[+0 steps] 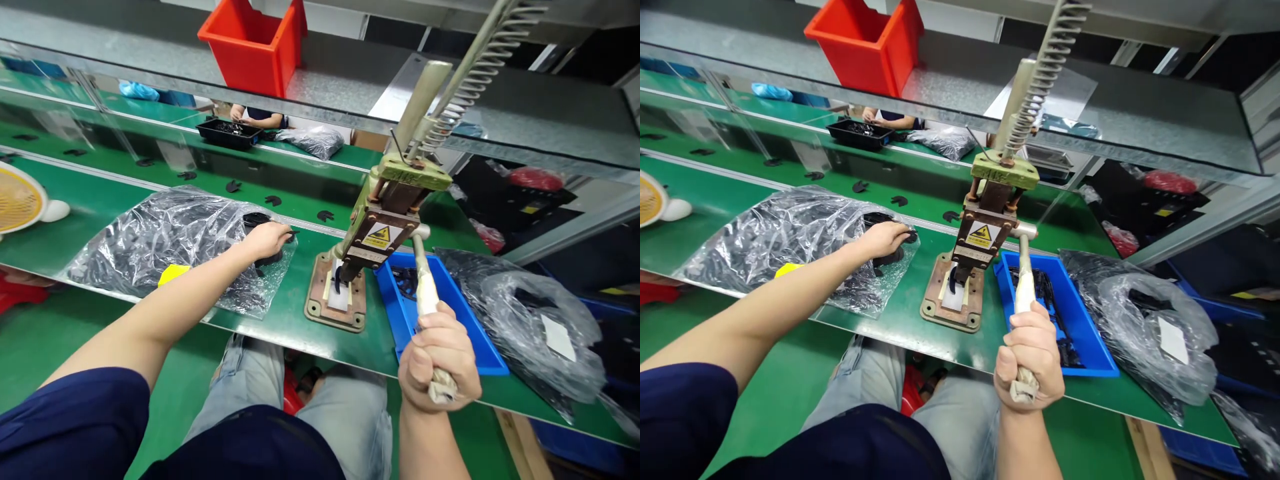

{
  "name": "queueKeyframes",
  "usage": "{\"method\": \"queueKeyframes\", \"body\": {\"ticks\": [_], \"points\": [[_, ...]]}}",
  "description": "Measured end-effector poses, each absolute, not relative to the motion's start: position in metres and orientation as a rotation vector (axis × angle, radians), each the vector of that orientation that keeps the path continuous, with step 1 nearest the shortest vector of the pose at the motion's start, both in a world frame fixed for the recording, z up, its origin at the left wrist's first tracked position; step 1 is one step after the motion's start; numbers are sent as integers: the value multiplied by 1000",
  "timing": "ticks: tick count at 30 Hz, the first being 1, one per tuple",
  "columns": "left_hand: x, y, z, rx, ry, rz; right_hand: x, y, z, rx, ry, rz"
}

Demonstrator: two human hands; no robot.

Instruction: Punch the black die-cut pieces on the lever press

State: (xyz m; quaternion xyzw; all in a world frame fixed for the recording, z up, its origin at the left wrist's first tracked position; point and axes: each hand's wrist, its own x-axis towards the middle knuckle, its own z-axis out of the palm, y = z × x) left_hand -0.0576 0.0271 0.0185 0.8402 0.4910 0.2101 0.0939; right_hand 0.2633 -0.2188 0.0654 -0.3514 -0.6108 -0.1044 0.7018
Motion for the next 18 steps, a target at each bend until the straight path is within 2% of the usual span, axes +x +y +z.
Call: {"method": "queueKeyframes", "body": {"ticks": [5, 8, 18], "points": [[-15, -24, 10, 1685, 1205, 594, 261, -216, 66, -765, -1351, -248], [13, -45, -1, 1441, 1016, 565, 261, -215, 66, -775, -1357, -250], [51, -38, -6, 1584, 1097, 490, 261, -212, 66, -759, -1354, -278]]}}
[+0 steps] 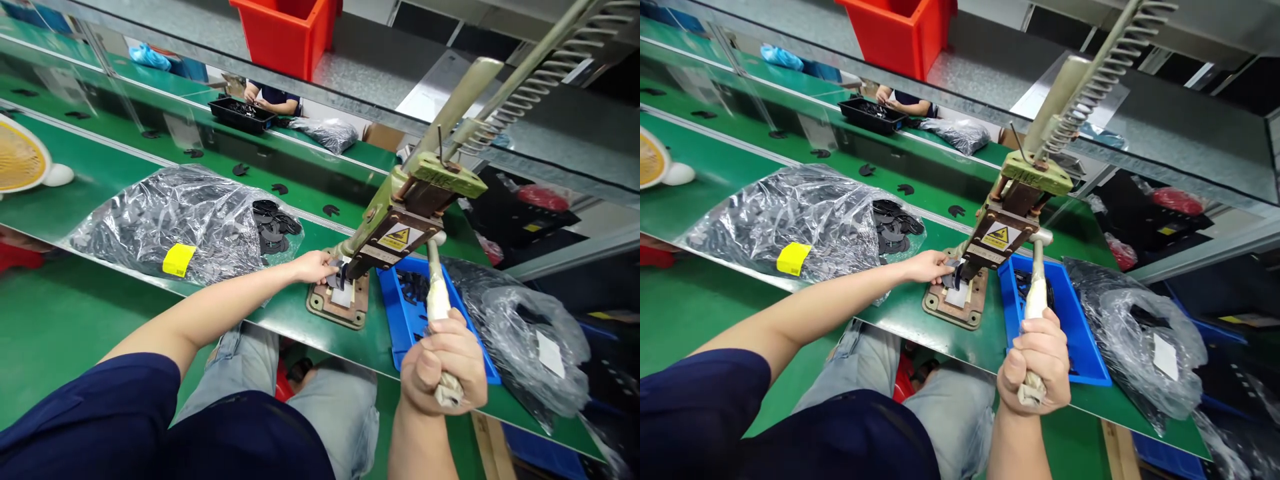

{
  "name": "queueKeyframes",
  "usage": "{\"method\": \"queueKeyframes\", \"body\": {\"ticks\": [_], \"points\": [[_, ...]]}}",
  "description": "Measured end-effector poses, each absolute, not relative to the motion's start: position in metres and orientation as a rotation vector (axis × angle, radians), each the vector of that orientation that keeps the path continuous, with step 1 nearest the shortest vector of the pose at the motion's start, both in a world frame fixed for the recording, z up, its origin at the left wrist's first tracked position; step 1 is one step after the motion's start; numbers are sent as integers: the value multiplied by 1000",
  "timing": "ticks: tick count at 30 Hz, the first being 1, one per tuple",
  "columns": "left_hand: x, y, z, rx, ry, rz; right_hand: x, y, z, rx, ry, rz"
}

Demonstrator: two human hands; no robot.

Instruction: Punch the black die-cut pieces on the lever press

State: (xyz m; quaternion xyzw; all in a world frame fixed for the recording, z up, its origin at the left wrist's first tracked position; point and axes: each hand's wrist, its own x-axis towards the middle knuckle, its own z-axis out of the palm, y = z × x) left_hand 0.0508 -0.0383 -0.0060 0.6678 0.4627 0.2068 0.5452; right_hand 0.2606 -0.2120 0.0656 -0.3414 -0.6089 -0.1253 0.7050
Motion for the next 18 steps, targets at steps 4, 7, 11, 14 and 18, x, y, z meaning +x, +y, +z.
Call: {"method": "queueKeyframes", "body": {"ticks": [4, 7, 11, 14, 18], "points": [[53, -30, -2, 1669, 1116, 473, 260, -212, 65, -758, -1349, -293], [53, -25, 1, 1644, 1061, 433, 260, -212, 65, -756, -1351, -293], [52, -24, 2, 1584, 1008, 420, 260, -211, 65, -754, -1349, -292], [50, -25, -1, 1608, 1015, 433, 259, -209, 65, -742, -1322, -307], [49, -26, -4, 1628, 1066, 448, 256, -204, 65, -706, -1267, -345]]}}
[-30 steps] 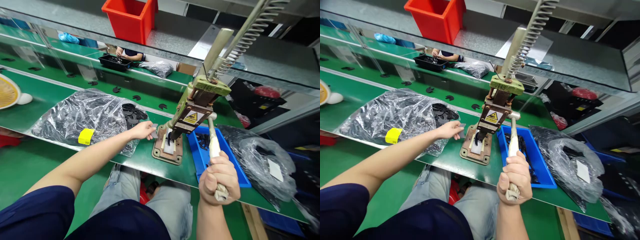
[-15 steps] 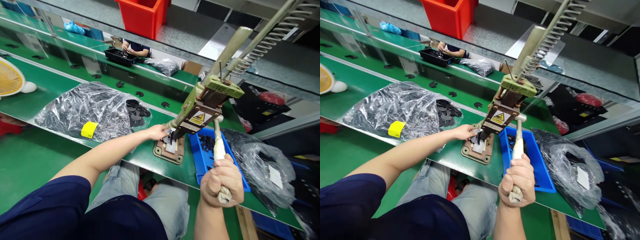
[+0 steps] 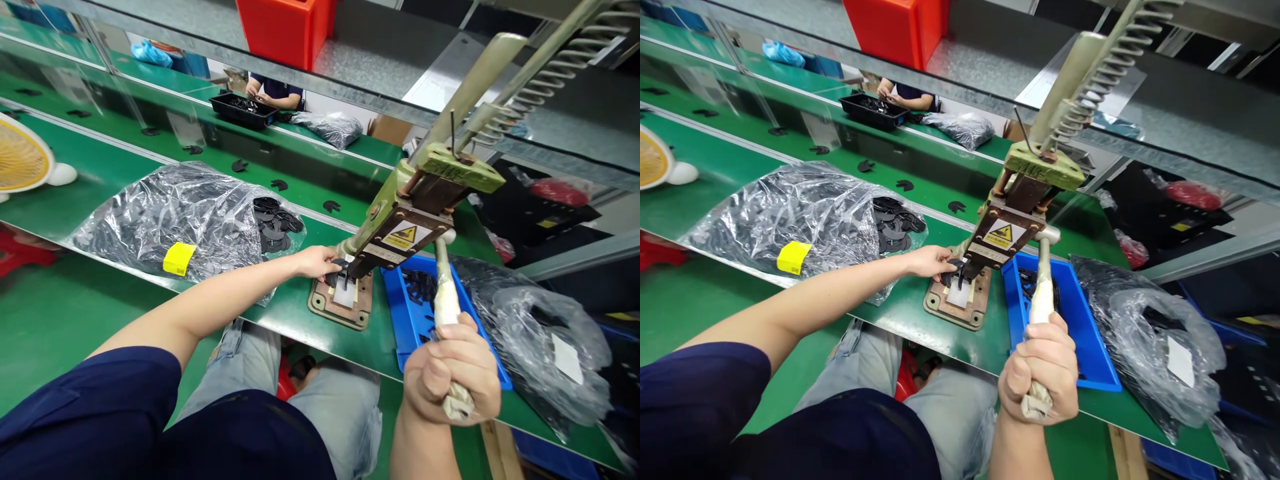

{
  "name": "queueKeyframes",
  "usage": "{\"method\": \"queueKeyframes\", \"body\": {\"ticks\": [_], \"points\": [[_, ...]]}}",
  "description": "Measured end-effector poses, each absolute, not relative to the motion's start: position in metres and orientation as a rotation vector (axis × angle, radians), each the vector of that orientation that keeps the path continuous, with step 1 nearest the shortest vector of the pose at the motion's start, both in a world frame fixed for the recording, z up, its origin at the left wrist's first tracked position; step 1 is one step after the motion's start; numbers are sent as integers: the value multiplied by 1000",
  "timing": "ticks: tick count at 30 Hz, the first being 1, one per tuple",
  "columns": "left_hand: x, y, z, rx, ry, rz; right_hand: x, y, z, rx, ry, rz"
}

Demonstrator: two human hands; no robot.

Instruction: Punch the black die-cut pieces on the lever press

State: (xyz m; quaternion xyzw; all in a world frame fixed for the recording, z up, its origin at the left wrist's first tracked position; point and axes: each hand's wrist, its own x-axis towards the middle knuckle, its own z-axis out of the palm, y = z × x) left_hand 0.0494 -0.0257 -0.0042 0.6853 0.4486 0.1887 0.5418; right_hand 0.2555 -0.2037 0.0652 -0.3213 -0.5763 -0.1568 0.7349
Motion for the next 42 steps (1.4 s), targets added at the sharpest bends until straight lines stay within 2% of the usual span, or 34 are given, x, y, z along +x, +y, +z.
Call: {"method": "queueKeyframes", "body": {"ticks": [17, 31, 42], "points": [[66, -15, 5, 1312, 1057, 194, 252, -202, 63, -705, -1201, -325], [51, -13, 12, 1372, 887, 249, 262, -215, 64, -809, -1348, -273], [55, -13, -2, 1391, 1019, 308, 259, -209, 61, -770, -1278, -301]]}}
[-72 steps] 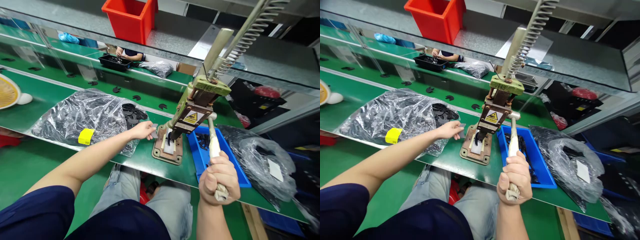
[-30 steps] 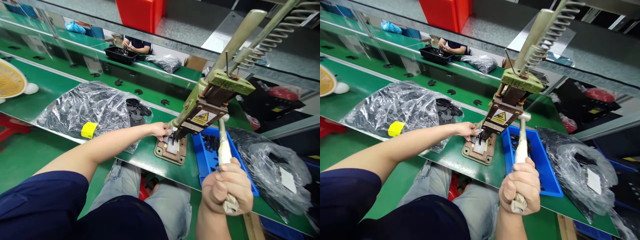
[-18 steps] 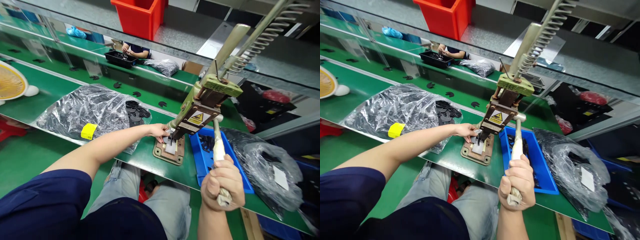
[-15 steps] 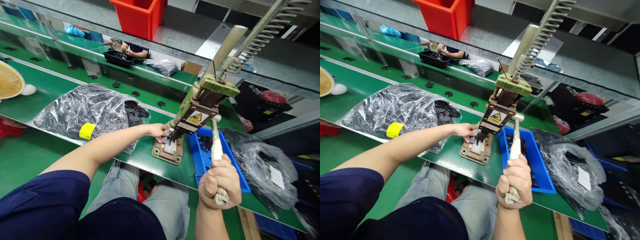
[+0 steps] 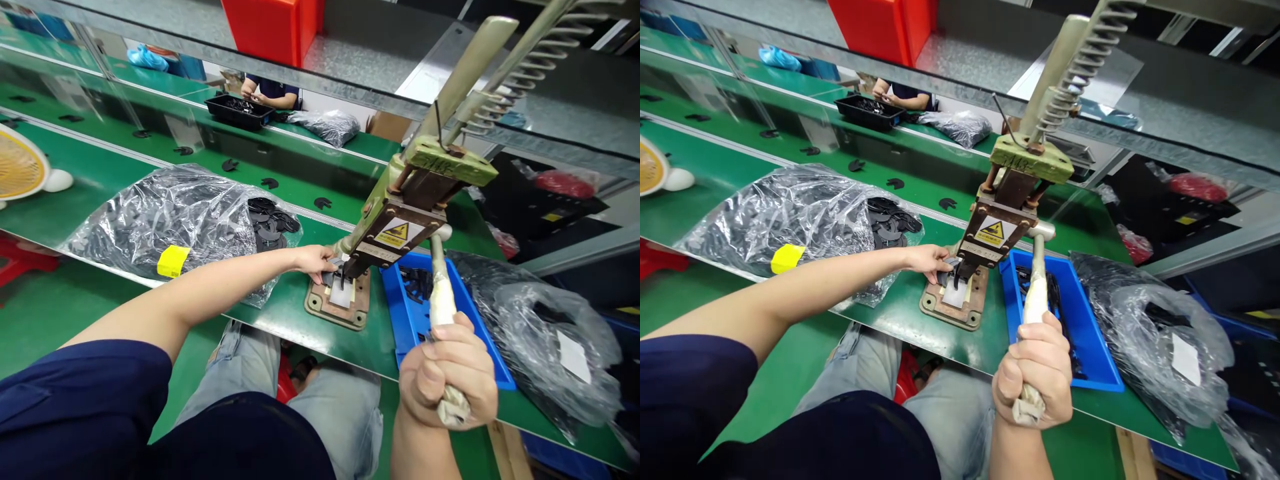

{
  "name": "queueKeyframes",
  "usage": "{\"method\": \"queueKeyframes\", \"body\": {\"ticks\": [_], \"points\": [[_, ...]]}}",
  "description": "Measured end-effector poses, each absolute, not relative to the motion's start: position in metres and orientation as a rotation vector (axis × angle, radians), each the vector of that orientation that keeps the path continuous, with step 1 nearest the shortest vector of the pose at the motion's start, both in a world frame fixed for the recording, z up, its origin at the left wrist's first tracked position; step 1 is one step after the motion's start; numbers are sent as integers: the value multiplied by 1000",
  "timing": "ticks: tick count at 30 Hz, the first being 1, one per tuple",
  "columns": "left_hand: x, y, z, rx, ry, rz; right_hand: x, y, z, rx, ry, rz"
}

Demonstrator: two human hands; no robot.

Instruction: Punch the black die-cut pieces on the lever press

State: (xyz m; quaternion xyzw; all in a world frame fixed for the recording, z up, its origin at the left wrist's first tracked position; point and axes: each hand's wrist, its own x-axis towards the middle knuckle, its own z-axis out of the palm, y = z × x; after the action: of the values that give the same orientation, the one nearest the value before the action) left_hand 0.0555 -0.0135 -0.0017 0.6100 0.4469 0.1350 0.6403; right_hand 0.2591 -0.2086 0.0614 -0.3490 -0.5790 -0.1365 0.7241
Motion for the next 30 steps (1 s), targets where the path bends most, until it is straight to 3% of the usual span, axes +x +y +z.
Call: {"method": "queueKeyframes", "body": {"ticks": [9, 14, 18, 20, 23, 27, 30], "points": [[59, -18, 6, 1148, 1044, 203, 253, -200, 67, -693, -1217, -334], [61, -28, 0, 1158, 1051, 307, 258, -175, 145, -541, -1188, -283], [51, -44, 7, 1186, 1018, 405, 273, -160, 196, -635, -1316, 21], [38, -56, 15, 1214, 978, 448, 276, -159, 182, -636, -1272, 23], [15, -79, 31, 1249, 866, 521, 268, -169, 115, -739, -1079, -35], [-5, -111, 54, 1257, 741, 557, 232, -195, 26, -1074, -1294, 456], [-7, -130, 65, 1278, 701, 527, 205, -206, 0, -1130, -1389, 706]]}}
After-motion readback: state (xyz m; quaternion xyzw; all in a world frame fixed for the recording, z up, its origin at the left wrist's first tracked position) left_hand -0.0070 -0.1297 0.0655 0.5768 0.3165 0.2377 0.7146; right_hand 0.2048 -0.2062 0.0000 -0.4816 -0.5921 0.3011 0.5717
